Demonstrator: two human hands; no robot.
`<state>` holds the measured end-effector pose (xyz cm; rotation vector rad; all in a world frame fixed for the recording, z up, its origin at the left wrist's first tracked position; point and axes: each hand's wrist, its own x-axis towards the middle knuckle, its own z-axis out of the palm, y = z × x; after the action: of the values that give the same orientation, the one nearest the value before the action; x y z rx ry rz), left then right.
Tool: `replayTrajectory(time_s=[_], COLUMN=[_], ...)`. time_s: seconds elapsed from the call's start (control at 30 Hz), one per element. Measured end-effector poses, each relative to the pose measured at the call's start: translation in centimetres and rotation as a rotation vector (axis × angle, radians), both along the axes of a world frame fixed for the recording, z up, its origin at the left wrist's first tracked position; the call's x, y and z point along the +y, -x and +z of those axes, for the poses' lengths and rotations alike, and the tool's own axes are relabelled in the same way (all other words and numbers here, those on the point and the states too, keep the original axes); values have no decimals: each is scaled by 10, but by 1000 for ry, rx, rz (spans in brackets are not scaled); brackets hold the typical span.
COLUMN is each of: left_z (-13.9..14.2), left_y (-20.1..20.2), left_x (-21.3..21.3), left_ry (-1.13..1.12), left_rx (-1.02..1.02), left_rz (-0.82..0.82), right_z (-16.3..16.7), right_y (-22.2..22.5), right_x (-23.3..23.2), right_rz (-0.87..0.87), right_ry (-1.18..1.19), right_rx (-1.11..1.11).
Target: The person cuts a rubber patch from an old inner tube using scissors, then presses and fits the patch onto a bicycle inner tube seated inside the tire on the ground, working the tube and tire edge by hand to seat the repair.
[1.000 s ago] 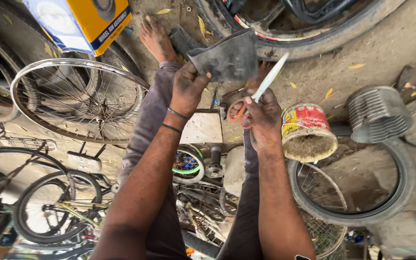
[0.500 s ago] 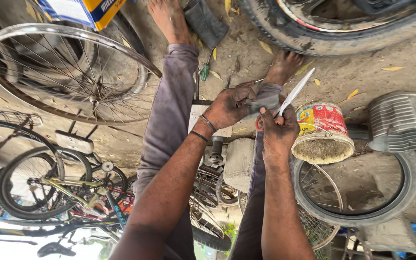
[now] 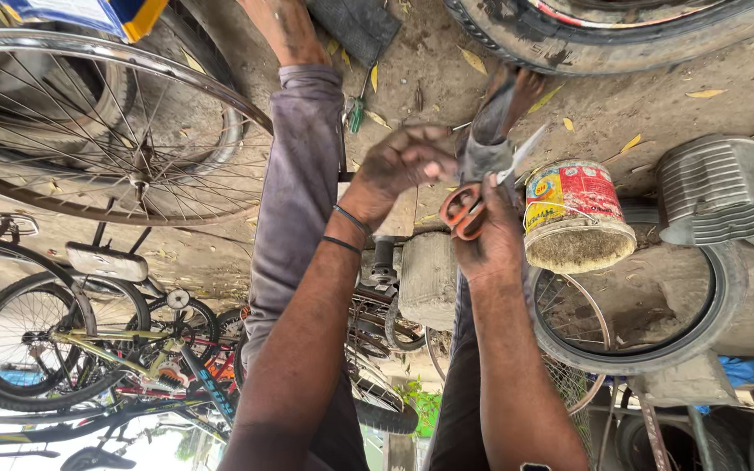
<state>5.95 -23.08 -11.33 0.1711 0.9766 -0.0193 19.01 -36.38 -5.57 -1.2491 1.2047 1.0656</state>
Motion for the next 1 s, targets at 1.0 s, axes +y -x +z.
replayTrajectory(time_s=[1.0], left_z=[-1], left_y=[-13], left_x=[46], left_ry=[92], left_rx=[471], left_rz=[348], right_z=[17], right_y=[57], right_x=[52], right_rz=[1697], right_ry=[-92], right_rx=[-593])
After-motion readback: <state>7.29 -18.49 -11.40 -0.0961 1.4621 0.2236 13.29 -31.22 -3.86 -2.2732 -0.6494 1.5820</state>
